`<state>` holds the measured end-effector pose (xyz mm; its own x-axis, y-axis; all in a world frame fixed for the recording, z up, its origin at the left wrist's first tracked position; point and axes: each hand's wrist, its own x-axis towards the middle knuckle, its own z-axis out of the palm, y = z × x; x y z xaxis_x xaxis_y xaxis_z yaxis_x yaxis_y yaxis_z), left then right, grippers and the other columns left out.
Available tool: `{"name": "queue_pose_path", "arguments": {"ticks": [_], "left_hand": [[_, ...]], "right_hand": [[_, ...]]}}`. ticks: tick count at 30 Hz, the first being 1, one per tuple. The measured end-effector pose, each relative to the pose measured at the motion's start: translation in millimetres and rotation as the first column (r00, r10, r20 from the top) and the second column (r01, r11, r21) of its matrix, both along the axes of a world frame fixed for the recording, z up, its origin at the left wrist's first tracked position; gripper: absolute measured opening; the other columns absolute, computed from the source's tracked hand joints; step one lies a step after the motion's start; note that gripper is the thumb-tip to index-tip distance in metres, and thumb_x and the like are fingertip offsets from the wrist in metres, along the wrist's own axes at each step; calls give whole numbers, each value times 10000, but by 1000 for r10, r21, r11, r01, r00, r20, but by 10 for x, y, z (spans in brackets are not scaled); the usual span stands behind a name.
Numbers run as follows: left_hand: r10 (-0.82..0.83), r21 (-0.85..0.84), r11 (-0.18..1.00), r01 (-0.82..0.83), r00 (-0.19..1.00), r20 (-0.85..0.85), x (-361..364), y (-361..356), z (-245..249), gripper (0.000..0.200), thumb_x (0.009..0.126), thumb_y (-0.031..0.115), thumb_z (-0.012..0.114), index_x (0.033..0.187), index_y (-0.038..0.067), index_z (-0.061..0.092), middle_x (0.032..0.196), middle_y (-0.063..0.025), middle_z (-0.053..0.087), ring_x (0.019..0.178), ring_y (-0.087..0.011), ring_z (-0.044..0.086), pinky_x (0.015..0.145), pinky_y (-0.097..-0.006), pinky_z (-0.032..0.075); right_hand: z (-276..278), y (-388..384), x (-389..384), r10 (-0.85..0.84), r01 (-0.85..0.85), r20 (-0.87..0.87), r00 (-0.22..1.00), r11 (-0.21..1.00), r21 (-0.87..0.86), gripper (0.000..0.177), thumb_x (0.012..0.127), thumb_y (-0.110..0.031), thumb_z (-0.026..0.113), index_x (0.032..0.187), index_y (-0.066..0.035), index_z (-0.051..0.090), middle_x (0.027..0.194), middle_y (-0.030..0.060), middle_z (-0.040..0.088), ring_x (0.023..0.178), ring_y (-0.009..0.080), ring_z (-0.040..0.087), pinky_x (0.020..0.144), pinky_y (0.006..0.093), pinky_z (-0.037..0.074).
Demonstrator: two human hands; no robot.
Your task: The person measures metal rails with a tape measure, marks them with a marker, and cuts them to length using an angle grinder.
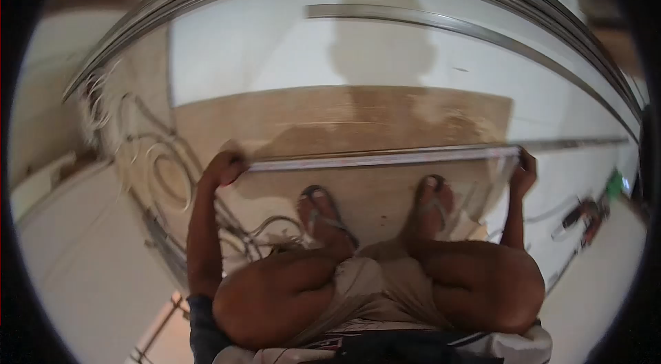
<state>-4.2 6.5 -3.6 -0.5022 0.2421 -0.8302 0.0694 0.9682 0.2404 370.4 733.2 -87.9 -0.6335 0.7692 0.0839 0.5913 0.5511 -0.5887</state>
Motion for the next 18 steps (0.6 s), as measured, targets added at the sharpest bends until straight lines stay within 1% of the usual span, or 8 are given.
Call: {"name": "queue_pose_path", "arguments": {"ticks": [1, 3, 5, 7, 9, 11, 14, 18], "left_hand": [[-27, 85, 996, 29, 999, -25, 15, -70, -48, 410, 795, 378, 646, 923, -2, 729, 911, -252, 704, 891, -364, 693, 811, -458, 521], [-58, 15, 998, 59, 998, -26, 6, -87, -73, 409, 799, 378, 653, 965, 16, 740, 945, -229, 718, 909, -356, 697, 822, -441, 528], [-2, 31, 999, 4, 997, -77, 38, -32, 2, 427, 805, 401, 664, 998, 28, 743, 980, -205, 728, 936, -355, 697, 842, -430, 534], [41, 13, 999, -40, 997, -71, 39, -16, 10, 431, 808, 407, 669, 1004, 31, 743, 988, -197, 730, 941, -351, 697, 848, -427, 535], [74, -4, 997, -74, 996, -52, 66, -35, 20, 435, 811, 414, 674, 1010, 33, 743, 997, -190, 733, 947, -347, 698, 854, -423, 536], [66, 27, 998, -65, 997, -43, 54, -37, 13, 401, 814, 364, 671, 956, -7, 724, 943, -193, 726, 859, -331, 674, 809, -415, 516], [12, -29, 999, -13, 1000, -22, 20, -27, -8, 397, 813, 388, 676, 1000, 45, 747, 993, -179, 735, 935, -335, 700, 832, -412, 537], [56, -21, 998, -57, 998, -4, 26, -22, 5, 385, 812, 383, 679, 989, 48, 747, 985, -178, 736, 929, -332, 700, 821, -411, 535]], "right_hand": [[-6, 26, -29, 26, -27, 18, 1000, 998, 56, 272, 898, 25, 615, 1142, -36, 720, 1071, 95, 716, 975, 206, 683, 865, 315, 554], [41, 31, -65, 79, -82, 33, 996, 993, 86, 236, 933, -3, 622, 1146, -33, 719, 1071, 102, 715, 966, 209, 683, 848, 312, 558], [105, 8, -98, 36, -48, 103, 994, 992, 114, 207, 949, -22, 629, 1134, -22, 721, 1055, 110, 716, 956, 213, 682, 852, 323, 552], [145, -19, -145, 49, -64, 106, 993, 988, 142, 187, 955, -40, 636, 1116, -13, 726, 1021, 110, 721, 944, 220, 684, 862, 330, 543], [158, -36, -164, 46, -57, 106, 993, 992, 109, 181, 955, -45, 636, 1107, -9, 730, 1015, 115, 727, 956, 226, 689, 880, 334, 536], [113, -1, -146, 28, -39, 95, 995, 993, 112, 187, 955, -49, 638, 1114, -9, 728, 1046, 120, 732, 971, 229, 693, 880, 334, 537], [54, 34, -119, 4, -9, 67, 998, 998, 65, 197, 959, -55, 634, 1126, -5, 725, 1076, 126, 734, 999, 229, 691, 892, 332, 535], [47, 47, -116, -6, 3, 78, 997, 999, 41, 204, 965, -64, 631, 1137, -7, 723, 1085, 125, 732, 1029, 220, 685, 920, 326, 533]]}}
